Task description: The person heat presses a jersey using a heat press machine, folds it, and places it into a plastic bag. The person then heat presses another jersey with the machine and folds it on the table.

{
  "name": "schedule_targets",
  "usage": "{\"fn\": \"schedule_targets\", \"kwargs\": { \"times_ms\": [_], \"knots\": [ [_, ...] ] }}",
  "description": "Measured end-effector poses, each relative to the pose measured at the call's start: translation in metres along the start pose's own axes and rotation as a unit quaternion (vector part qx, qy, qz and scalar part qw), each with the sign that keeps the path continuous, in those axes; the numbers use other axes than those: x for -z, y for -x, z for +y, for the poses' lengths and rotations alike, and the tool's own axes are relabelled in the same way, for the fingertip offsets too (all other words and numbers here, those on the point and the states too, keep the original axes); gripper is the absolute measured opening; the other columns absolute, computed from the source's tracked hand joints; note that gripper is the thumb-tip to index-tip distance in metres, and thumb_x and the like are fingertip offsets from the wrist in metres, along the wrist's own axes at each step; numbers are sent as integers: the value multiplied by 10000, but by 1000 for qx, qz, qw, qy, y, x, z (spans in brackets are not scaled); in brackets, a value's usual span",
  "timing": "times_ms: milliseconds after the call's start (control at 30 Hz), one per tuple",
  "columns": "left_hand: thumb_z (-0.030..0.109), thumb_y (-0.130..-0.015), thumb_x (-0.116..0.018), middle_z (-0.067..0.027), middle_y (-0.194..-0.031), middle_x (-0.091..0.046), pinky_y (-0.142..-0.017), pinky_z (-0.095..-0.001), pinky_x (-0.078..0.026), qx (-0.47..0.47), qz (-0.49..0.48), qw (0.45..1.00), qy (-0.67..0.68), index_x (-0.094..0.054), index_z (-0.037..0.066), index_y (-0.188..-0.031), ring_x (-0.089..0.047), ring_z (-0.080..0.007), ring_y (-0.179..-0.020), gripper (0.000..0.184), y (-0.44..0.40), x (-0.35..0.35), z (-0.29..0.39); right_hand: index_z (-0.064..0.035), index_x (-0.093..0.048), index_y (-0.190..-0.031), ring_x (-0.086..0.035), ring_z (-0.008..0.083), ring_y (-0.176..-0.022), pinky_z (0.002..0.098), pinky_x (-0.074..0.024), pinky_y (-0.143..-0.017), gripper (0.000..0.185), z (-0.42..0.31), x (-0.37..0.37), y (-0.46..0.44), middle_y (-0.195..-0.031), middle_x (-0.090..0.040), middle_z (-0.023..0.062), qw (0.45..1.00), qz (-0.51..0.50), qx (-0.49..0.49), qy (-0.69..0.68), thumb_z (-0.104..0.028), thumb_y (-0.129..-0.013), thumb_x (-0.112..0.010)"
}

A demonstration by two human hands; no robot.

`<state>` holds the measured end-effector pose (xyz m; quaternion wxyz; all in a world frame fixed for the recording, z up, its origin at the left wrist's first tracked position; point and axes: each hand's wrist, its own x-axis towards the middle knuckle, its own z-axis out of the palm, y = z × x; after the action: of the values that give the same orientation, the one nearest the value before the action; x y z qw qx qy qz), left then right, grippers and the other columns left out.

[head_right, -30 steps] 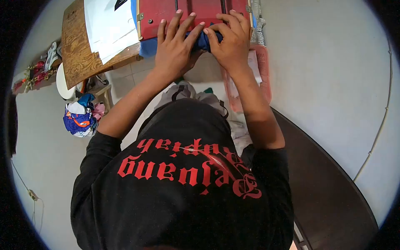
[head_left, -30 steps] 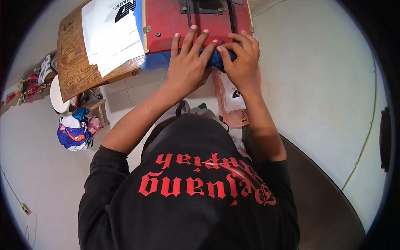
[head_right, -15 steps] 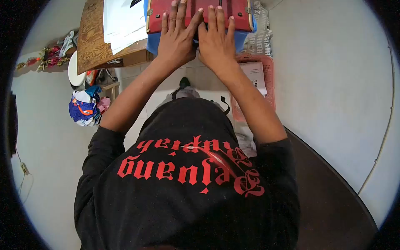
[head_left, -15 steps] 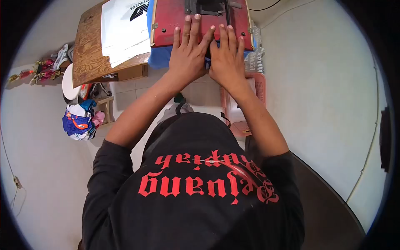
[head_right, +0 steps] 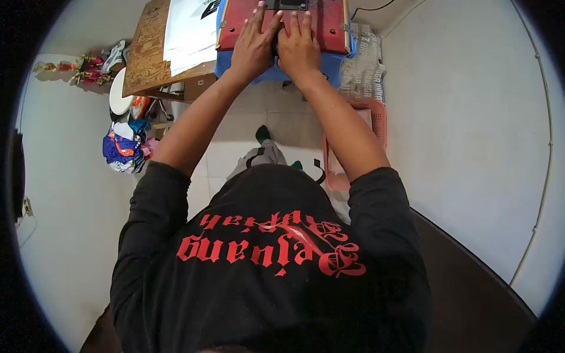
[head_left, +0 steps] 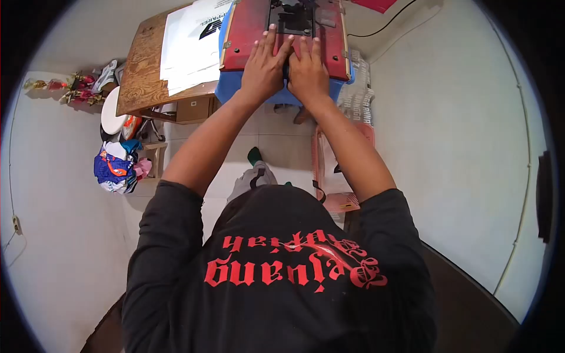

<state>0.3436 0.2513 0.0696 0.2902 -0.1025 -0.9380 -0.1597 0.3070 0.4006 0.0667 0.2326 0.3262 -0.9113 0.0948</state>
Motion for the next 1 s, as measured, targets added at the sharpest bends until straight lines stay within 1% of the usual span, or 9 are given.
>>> {"fn": "schedule_targets", "kwargs": {
  "times_ms": [33,267,433,667,733,767,867,900,1000],
  "knots": [
    [99,-852,-697,-297,-1676,-249,-1222,-565,-330,-4,-4,1000,-13,-353,186,-1632,-358,-480,-1511,857,1,0,-1,-54,-654,-1292,-343,493,-1498,501,-591,-1010,547,0,10,-3,-1550,-485,208,998,-65,-6,-4,-157,-779,-812],
    [-3,-821,-673,-296,-1647,-289,-1225,-558,-339,-26,-34,998,-35,-328,184,-1639,-385,-506,-1477,907,-2,-3,-6,-72,-605,-1395,-295,468,-1531,477,-613,-981,717,8,21,-13,-1588,-441,186,993,-111,24,32,-220,-742,-861],
    [30,-803,-705,-272,-1642,-320,-1208,-563,-370,-44,-66,994,-74,-320,148,-1630,-397,-509,-1463,920,-7,4,-5,-26,-633,-1365,-291,505,-1514,501,-580,-1050,605,4,47,-19,-1620,-404,181,983,-176,36,39,-182,-812,-821],
    [44,-753,-744,-290,-1561,-427,-1174,-515,-422,-49,-24,997,-49,-341,100,-1608,-483,-501,-1388,947,-44,53,8,-37,-603,-1402,-397,490,-1451,547,-524,-1091,599,11,74,-50,-1583,-465,193,991,-116,52,42,-187,-843,-754],
    [37,-746,-728,-299,-1518,-478,-1144,-471,-454,-93,-21,995,-40,-353,41,-1584,-513,-483,-1364,918,-59,51,-9,-49,-598,-1409,-452,463,-1420,547,-531,-1073,585,7,96,-58,-1564,-488,192,989,-141,30,27,-186,-855,-730],
    [80,-744,-738,-304,-1489,-508,-1116,-466,-481,-47,-57,996,-57,-386,-1,-1556,-562,-461,-1325,888,-67,76,9,-54,-596,-1412,-480,449,-1405,547,-535,-1064,579,8,107,-69,-1555,-500,191,989,-143,20,24,-186,-861,-717],
    [162,-763,-735,-318,-1466,-521,-1072,-484,-511,-19,-63,994,-89,-458,-4,-1503,-630,-450,-1241,807,-98,102,14,-72,-629,-1358,-578,418,-1323,539,-515,-1079,514,7,137,-97,-1510,-551,193,989,-148,-3,25,-246,-875,-653],
    [221,-779,-720,-287,-1500,-515,-1033,-505,-530,7,-106,992,-64,-528,42,-1448,-669,-444,-1182,719,-109,119,19,-67,-672,-1299,-651,401,-1236,532,-542,-1023,508,11,149,-109,-1390,-648,208,988,-151,17,37,-284,-839,-655],
    [247,-774,-681,-199,-1152,-754,-889,-483,-595,33,-209,976,-60,-754,60,-1130,-739,-378,-1036,409,-146,163,32,-56,-718,-1208,-706,396,-1137,530,-566,-962,476,-4,215,-131,-1227,-726,220,975,-220,-37,-10,-278,-792,-653]
  ]
}}
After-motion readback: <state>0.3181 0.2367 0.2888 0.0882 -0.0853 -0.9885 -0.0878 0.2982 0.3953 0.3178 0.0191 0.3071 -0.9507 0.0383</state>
